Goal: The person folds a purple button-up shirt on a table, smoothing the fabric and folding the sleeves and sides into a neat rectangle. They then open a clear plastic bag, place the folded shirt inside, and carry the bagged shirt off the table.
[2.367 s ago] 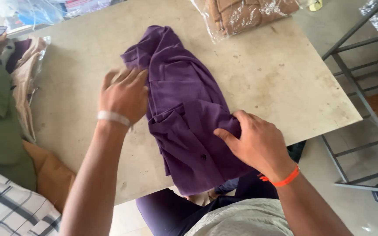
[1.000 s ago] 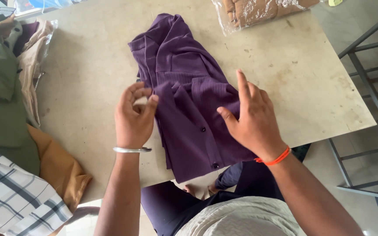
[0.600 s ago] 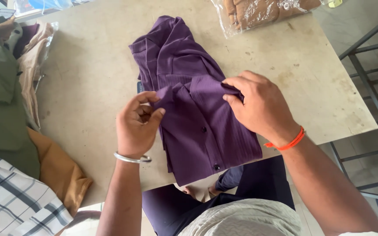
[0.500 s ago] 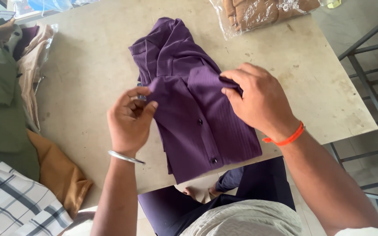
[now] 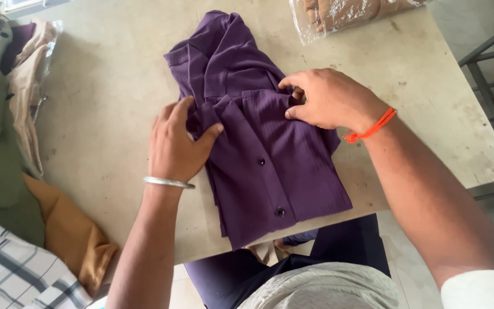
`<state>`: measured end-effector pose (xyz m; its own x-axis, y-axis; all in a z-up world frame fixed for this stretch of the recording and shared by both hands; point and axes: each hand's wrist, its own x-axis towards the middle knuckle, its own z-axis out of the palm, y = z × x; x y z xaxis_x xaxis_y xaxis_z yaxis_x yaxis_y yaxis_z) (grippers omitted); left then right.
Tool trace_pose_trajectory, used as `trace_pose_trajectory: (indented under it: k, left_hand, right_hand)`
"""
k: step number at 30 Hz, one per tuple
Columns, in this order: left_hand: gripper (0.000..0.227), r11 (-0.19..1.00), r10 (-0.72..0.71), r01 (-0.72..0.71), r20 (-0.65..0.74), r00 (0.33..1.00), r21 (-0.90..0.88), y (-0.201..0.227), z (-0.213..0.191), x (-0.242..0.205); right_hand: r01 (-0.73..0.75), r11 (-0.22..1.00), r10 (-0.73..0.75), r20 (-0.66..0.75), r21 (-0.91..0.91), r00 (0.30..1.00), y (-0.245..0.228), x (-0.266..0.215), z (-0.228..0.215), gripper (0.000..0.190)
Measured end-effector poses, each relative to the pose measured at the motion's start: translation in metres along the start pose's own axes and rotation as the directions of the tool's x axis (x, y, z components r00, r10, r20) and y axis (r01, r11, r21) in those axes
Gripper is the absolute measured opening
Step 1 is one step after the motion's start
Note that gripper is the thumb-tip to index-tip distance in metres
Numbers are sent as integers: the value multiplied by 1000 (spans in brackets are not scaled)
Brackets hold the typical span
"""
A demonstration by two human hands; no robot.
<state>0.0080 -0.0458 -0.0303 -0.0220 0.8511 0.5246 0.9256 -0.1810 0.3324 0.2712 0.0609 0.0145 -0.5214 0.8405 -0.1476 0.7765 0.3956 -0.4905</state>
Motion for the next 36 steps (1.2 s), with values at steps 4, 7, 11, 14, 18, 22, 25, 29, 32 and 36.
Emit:
trace_pose_trajectory:
  k: [4, 7, 11, 14, 18, 22, 25, 29, 32, 36]
  left_hand:
    - [42, 955, -143, 179, 161, 976, -236, 7, -2, 6]
    - [24, 969, -133, 161, 155, 979, -187, 12, -10, 12]
    - [18, 946, -86, 116, 111, 990, -303, 19, -13, 15]
    - [16, 906, -96, 124, 89, 991, -405, 11, -12, 15]
    - [15, 927, -91, 109, 66, 994, -358, -5, -5, 23]
    - [18, 891, -202, 246, 150, 968, -382, -14, 15, 30]
    - [30, 915, -164, 195, 115, 980, -354, -11, 8, 34]
    - [24, 901, -125, 169, 134, 983, -399, -9, 3, 50]
    - [24, 899, -128, 164, 116, 985, -405, -19, 10, 54]
    - [28, 899, -173, 218, 148, 974, -380, -25, 7, 52]
  right_hand:
    - [111, 993, -111, 12, 33, 994, 19, 9, 5, 43]
    - [312, 950, -311, -33, 15, 950, 27, 10, 5, 34]
    - [472, 881, -463, -148, 33, 874, 18, 1, -4, 24]
    - [540, 841, -519, -247, 22, 818, 12, 1, -6, 21]
    - [574, 817, -553, -361, -55, 751, 6, 8, 4, 25]
    - [531, 842, -521, -383, -89, 762, 16, 20, 18, 41]
    - [513, 838, -537, -440, -184, 720, 15, 18, 20, 55]
    - [350, 919, -394, -378, -183, 837, 18, 14, 20, 63]
    - [276, 946, -318, -332, -169, 888, 18, 16, 14, 63]
    - [281, 956, -295, -274, -89, 915, 21, 14, 15, 47]
